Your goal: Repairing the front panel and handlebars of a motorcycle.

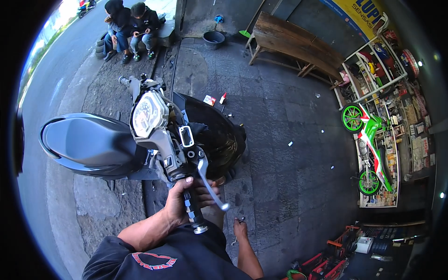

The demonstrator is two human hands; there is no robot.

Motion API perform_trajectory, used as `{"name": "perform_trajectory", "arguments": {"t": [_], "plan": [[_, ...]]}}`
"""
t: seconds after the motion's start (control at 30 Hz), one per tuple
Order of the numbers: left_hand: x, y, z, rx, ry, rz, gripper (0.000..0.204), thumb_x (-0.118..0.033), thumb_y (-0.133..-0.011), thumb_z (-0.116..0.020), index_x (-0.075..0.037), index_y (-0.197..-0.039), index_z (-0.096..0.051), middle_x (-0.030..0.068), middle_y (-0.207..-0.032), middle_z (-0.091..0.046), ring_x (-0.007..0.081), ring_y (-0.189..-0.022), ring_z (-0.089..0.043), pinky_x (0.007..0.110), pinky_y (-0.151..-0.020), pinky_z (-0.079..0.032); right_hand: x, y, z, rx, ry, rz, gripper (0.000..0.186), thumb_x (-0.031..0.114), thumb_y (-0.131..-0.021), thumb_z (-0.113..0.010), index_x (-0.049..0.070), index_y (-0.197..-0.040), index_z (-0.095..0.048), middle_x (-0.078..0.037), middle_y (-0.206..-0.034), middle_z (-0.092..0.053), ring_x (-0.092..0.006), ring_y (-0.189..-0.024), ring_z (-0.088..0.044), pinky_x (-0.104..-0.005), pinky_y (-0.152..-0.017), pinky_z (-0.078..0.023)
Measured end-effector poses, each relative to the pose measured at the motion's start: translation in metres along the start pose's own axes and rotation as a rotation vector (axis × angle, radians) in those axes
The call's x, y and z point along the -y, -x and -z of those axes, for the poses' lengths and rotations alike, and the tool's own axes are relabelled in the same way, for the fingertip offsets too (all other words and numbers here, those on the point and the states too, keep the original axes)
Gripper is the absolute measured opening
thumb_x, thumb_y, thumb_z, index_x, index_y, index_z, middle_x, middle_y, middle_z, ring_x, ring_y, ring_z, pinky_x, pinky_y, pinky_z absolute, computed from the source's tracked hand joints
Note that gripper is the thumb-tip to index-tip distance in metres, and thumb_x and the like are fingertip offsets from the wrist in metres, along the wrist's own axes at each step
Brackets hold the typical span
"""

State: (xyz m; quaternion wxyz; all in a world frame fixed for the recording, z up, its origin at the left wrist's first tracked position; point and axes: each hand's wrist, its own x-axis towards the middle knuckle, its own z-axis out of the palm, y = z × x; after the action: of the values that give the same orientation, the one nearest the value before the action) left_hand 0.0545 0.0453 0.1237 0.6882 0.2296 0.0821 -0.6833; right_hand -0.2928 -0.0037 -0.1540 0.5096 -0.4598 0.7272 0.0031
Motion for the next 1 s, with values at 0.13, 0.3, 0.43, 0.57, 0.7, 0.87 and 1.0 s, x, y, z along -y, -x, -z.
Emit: {"name": "perform_trajectory", "arguments": {"t": [0.13, 0.3, 0.43, 0.57, 0.7, 0.87, 1.0], "plan": [[-0.007, 0.001, 0.001, 0.101, 0.032, 0.062, 0.060, -0.040, -0.091, -0.056, 0.005, -0.129, -0.048, 0.0223, -0.132, -0.055, 0.0293, -0.112, -0.059, 0.041, -0.099, -0.047, 0.010, 0.014, 0.002, 0.136, -0.126, -0.192, 0.039, 0.039, -0.095, -0.057, 0.011, -0.070, -0.050, 0.000, -0.058, -0.043, -0.0116, -0.041, -0.038, -0.0297, -0.037, -0.030], [-0.005, 0.000, 0.002, -0.023, -0.066, 0.033, 0.064, -0.042, -0.085, -0.060, 0.006, -0.125, -0.051, 0.0228, -0.115, -0.063, 0.0316, -0.102, -0.064, 0.042, -0.094, -0.050, -0.002, 0.019, 0.010, 0.231, -0.111, -0.308, 0.035, 0.037, -0.095, -0.057, 0.011, -0.073, -0.050, 0.000, -0.059, -0.044, -0.0109, -0.042, -0.035, -0.0271, -0.039, -0.029], [-0.002, 0.000, 0.004, -0.087, -0.033, 0.003, 0.045, -0.034, -0.087, -0.061, 0.002, -0.113, -0.059, 0.0192, -0.099, -0.067, 0.0306, -0.093, -0.065, 0.043, -0.088, -0.051, -0.023, 0.020, 0.013, 0.179, -0.102, -0.416, 0.034, 0.036, -0.095, -0.058, 0.013, -0.071, -0.049, 0.000, -0.058, -0.044, -0.0115, -0.042, -0.035, -0.0276, -0.039, -0.028], [0.001, -0.001, 0.002, -0.128, -0.018, 0.005, 0.035, -0.033, -0.086, -0.064, -0.002, -0.101, -0.061, 0.0137, -0.087, -0.066, 0.0274, -0.082, -0.064, 0.042, -0.082, -0.052, -0.039, 0.017, 0.017, 0.149, -0.122, -0.479, 0.035, 0.035, -0.094, -0.059, 0.013, -0.069, -0.049, 0.000, -0.058, -0.044, -0.0124, -0.042, -0.036, -0.0283, -0.039, -0.029], [0.001, 0.000, 0.002, -0.158, 0.011, -0.012, 0.026, -0.028, -0.088, -0.064, -0.005, -0.097, -0.058, 0.0104, -0.082, -0.065, 0.0224, -0.073, -0.064, 0.037, -0.071, -0.053, -0.037, 0.018, 0.017, 0.206, -0.150, -0.457, 0.033, 0.033, -0.098, -0.053, 0.014, -0.071, -0.048, 0.002, -0.059, -0.043, -0.0105, -0.044, -0.032, -0.0267, -0.041, -0.026], [0.001, -0.002, 0.006, -0.161, -0.060, -0.042, 0.024, -0.028, -0.087, -0.065, -0.006, -0.092, -0.058, 0.0083, -0.075, -0.063, 0.0200, -0.066, -0.062, 0.034, -0.064, -0.052, -0.017, 0.018, 0.019, 0.201, -0.110, -0.469, 0.033, 0.033, -0.098, -0.053, 0.014, -0.073, -0.048, 0.001, -0.060, -0.043, -0.0102, -0.045, -0.033, -0.0266, -0.041, -0.026], [0.000, -0.001, 0.005, -0.176, -0.097, -0.054, 0.024, -0.028, -0.087, -0.065, -0.006, -0.093, -0.058, 0.0076, -0.074, -0.062, 0.0203, -0.066, -0.062, 0.035, -0.064, -0.052, -0.009, 0.014, 0.019, 0.182, -0.050, -0.439, 0.033, 0.034, -0.098, -0.053, 0.013, -0.074, -0.048, 0.001, -0.061, -0.043, -0.0101, -0.046, -0.034, -0.0268, -0.040, -0.027]]}}
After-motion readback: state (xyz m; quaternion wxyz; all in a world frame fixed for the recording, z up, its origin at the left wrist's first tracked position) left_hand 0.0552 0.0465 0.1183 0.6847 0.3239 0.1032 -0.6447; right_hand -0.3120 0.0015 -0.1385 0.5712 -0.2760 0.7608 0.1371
